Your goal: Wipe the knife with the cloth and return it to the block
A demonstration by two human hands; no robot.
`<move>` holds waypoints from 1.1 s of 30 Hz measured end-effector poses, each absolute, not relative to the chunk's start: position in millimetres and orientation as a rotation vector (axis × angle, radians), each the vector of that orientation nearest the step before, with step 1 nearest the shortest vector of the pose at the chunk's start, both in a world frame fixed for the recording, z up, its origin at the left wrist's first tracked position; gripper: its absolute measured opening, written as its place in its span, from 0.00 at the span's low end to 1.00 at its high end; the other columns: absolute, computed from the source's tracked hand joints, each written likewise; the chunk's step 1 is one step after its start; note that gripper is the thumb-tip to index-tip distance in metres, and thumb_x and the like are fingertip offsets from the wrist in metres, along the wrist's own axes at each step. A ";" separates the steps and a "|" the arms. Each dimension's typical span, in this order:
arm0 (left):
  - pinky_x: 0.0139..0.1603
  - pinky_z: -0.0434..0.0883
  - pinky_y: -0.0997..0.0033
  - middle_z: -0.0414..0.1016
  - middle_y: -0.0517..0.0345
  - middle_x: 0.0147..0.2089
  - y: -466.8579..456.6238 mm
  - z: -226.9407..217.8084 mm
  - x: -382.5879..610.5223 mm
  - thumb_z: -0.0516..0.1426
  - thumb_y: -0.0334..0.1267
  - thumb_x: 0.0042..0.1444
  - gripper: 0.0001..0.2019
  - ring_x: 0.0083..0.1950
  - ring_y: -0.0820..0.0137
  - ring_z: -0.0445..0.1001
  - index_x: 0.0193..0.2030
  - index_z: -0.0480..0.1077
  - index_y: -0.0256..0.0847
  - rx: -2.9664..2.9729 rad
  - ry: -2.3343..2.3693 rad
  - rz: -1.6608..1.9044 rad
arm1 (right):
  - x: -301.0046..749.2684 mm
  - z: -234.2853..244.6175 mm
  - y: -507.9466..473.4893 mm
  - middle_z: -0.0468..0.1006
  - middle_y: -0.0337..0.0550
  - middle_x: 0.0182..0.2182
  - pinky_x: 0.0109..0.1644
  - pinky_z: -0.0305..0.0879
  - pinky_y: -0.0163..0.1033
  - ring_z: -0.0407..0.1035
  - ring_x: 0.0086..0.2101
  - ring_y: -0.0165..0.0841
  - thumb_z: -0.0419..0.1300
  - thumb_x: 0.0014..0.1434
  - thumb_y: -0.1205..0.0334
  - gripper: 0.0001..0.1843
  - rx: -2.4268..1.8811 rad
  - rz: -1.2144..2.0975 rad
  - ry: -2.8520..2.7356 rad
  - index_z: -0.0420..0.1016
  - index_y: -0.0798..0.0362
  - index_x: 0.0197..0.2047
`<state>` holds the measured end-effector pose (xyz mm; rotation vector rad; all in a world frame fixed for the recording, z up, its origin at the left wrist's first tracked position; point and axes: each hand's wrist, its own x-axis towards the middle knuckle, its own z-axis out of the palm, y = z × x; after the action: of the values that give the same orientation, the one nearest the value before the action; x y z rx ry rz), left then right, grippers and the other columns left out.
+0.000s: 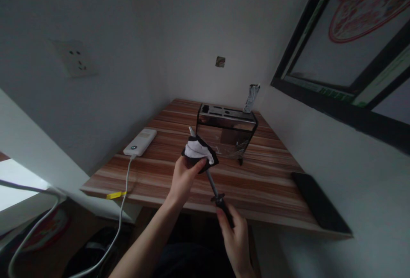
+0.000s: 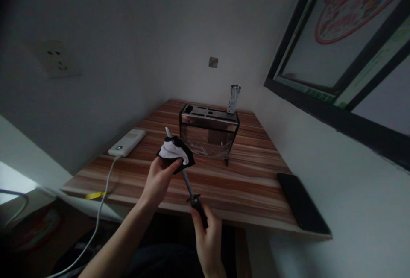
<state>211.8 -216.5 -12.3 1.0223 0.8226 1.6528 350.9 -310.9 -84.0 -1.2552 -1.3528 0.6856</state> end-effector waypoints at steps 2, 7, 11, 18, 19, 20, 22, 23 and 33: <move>0.47 0.70 0.73 0.80 0.55 0.39 -209.8 -11.0 207.5 0.66 0.37 0.45 0.14 0.42 0.68 0.76 0.40 0.75 0.36 1.010 0.807 1.686 | 351.7 -85.5 -312.2 0.83 0.47 0.37 0.43 0.73 0.37 0.77 0.40 0.42 0.58 0.60 0.54 0.14 -1.250 0.687 -1.372 0.80 0.52 0.41; 0.47 0.69 0.73 0.79 0.56 0.39 -195.5 -5.0 196.3 0.67 0.37 0.43 0.15 0.42 0.69 0.75 0.39 0.75 0.36 0.940 0.796 1.774 | 352.7 -87.8 -312.5 0.83 0.46 0.37 0.43 0.72 0.36 0.77 0.40 0.41 0.58 0.60 0.54 0.14 -1.277 0.692 -1.409 0.80 0.52 0.42; 0.43 0.69 0.74 0.78 0.56 0.37 -187.8 4.1 188.1 0.68 0.37 0.40 0.16 0.39 0.70 0.75 0.37 0.75 0.35 0.849 0.788 1.834 | 351.7 -90.5 -311.5 0.83 0.45 0.37 0.43 0.71 0.34 0.77 0.40 0.40 0.60 0.59 0.53 0.14 -1.281 0.724 -1.423 0.80 0.52 0.41; 0.43 0.69 0.76 0.79 0.59 0.35 -178.9 14.2 177.3 0.69 0.37 0.36 0.16 0.38 0.72 0.75 0.34 0.76 0.36 0.736 0.709 1.893 | 351.7 -97.2 -311.1 0.83 0.42 0.36 0.42 0.71 0.31 0.78 0.39 0.38 0.62 0.58 0.55 0.11 -1.290 0.722 -1.436 0.80 0.50 0.40; 0.43 0.69 0.76 0.79 0.59 0.35 -178.0 14.2 175.9 0.69 0.36 0.36 0.16 0.38 0.73 0.75 0.34 0.76 0.37 0.727 0.699 1.899 | 351.8 -97.7 -311.3 0.83 0.42 0.36 0.42 0.71 0.31 0.78 0.39 0.38 0.62 0.58 0.55 0.11 -1.295 0.718 -1.442 0.80 0.50 0.40; 0.44 0.69 0.76 0.79 0.59 0.35 -177.2 14.0 174.5 0.69 0.36 0.36 0.16 0.38 0.73 0.75 0.34 0.76 0.37 0.717 0.691 1.906 | 351.8 -97.9 -311.6 0.83 0.42 0.36 0.42 0.71 0.31 0.78 0.39 0.38 0.61 0.58 0.55 0.11 -1.297 0.716 -1.450 0.80 0.50 0.40; 0.45 0.69 0.75 0.79 0.59 0.35 -176.1 13.2 172.4 0.70 0.36 0.35 0.16 0.39 0.72 0.76 0.33 0.76 0.37 0.694 0.688 1.914 | 351.6 -97.3 -312.2 0.83 0.43 0.37 0.42 0.70 0.31 0.77 0.40 0.38 0.61 0.59 0.55 0.11 -1.291 0.721 -1.469 0.80 0.50 0.41; 0.45 0.70 0.74 0.79 0.59 0.35 -175.7 12.6 171.7 0.70 0.37 0.35 0.16 0.39 0.71 0.76 0.33 0.76 0.37 0.686 0.693 1.914 | 351.5 -96.6 -312.5 0.83 0.43 0.38 0.43 0.71 0.31 0.77 0.40 0.39 0.61 0.59 0.55 0.11 -1.287 0.726 -1.478 0.80 0.51 0.42; 0.50 0.70 0.69 0.80 0.55 0.40 -166.8 9.6 152.9 0.69 0.41 0.37 0.18 0.48 0.64 0.76 0.36 0.74 0.39 0.672 0.751 2.013 | 357.0 -95.6 -318.5 0.83 0.47 0.33 0.39 0.74 0.37 0.78 0.35 0.43 0.62 0.57 0.52 0.12 -1.289 0.740 -1.452 0.81 0.52 0.35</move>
<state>152.9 -166.8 9.6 0.6718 0.7509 2.0134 357.0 -318.5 -95.6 -1.2892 -1.4518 0.7397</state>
